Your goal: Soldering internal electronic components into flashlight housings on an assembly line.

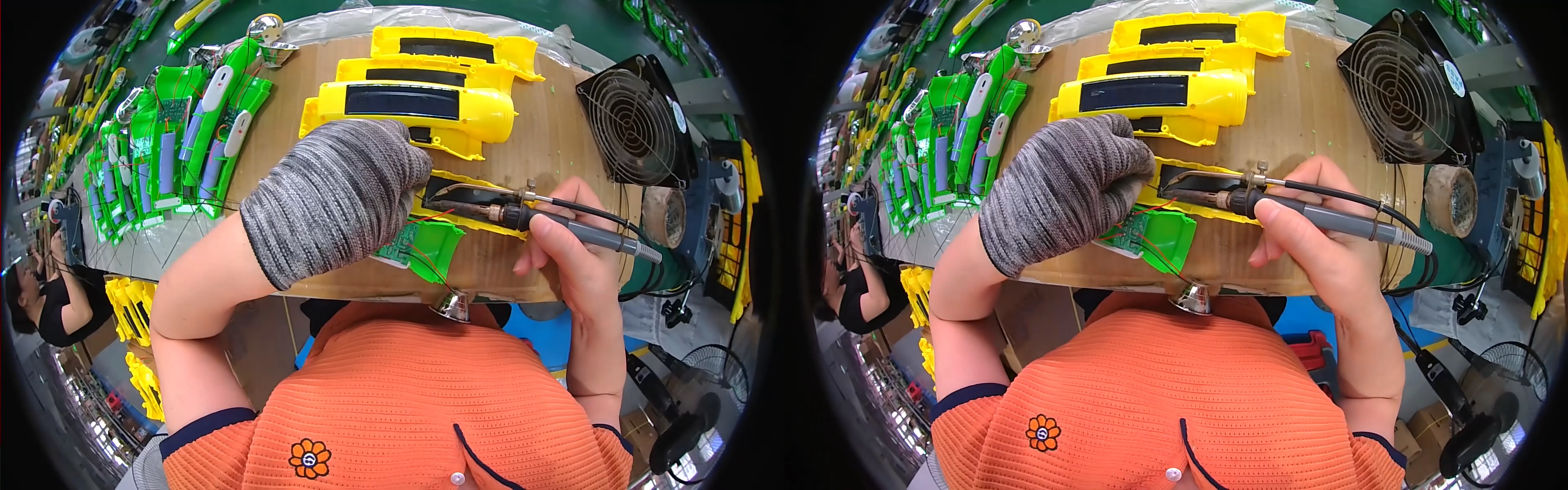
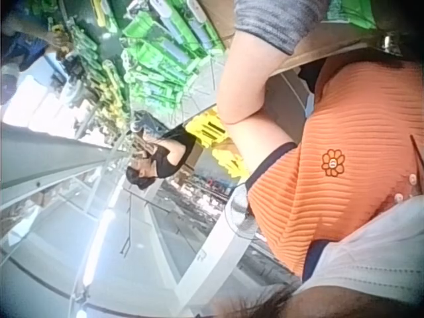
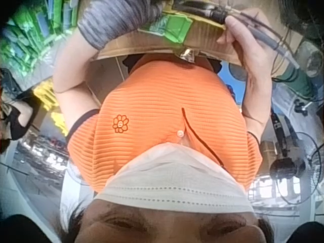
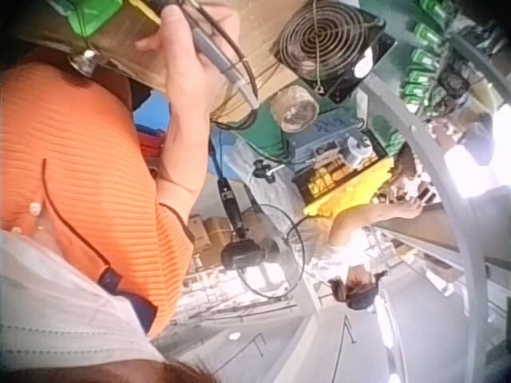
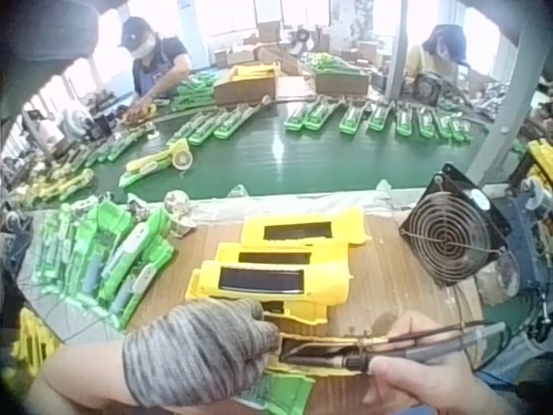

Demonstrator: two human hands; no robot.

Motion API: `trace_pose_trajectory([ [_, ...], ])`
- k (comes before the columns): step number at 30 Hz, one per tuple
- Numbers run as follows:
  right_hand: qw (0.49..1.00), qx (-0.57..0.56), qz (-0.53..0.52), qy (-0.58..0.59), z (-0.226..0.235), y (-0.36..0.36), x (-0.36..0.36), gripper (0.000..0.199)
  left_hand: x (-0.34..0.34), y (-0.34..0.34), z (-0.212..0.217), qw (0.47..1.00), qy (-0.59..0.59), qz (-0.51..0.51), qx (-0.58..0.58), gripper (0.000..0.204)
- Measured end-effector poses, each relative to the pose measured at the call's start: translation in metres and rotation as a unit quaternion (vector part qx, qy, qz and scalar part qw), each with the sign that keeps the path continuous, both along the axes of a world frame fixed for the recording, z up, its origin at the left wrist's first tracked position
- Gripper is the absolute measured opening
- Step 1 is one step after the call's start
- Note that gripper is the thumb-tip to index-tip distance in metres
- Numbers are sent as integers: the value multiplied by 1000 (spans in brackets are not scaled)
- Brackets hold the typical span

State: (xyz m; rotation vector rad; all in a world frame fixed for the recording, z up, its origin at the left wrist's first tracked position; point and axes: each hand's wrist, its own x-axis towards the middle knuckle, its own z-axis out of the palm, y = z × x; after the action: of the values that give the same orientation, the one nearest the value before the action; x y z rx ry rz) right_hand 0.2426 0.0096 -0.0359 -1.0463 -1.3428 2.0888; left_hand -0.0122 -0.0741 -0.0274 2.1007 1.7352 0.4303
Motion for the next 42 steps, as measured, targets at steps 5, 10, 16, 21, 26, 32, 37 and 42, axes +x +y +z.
trace_pose_trajectory([
  [5, 999, -8, -17, 28, -3, 0, 5, 14, 1, 2, 1, 1000, 23, -4, -10, 12],
  [10, 999, 7, -25, 37, -4, -1, 5, 13, 2, 3, 5, 999, 37, -4, -29, 13],
  [16, 996, 21, -42, 73, -8, 0, 14, 13, 1, 0, 5, 999, 28, -8, -20, 12],
  [21, 992, 57, -78, 83, -14, -6, 26, 11, 0, -1, 7, 999, 38, -25, -7, 13],
  [26, 984, 70, -132, 96, -12, -12, 36, 14, 5, -2, 21, 992, 126, -27, 16, 12],
  [32, 981, 73, -154, 98, -15, -19, 40, 15, 13, -15, 27, 993, 103, -25, 49, 18],
  [37, 981, 68, -144, 107, -14, -22, 37, 14, 19, -22, 20, 997, 44, -20, 67, 19],
  [42, 973, 35, -186, 134, -15, -28, 33, 12, 28, -23, 10, 995, 20, 2, 98, 13],
])
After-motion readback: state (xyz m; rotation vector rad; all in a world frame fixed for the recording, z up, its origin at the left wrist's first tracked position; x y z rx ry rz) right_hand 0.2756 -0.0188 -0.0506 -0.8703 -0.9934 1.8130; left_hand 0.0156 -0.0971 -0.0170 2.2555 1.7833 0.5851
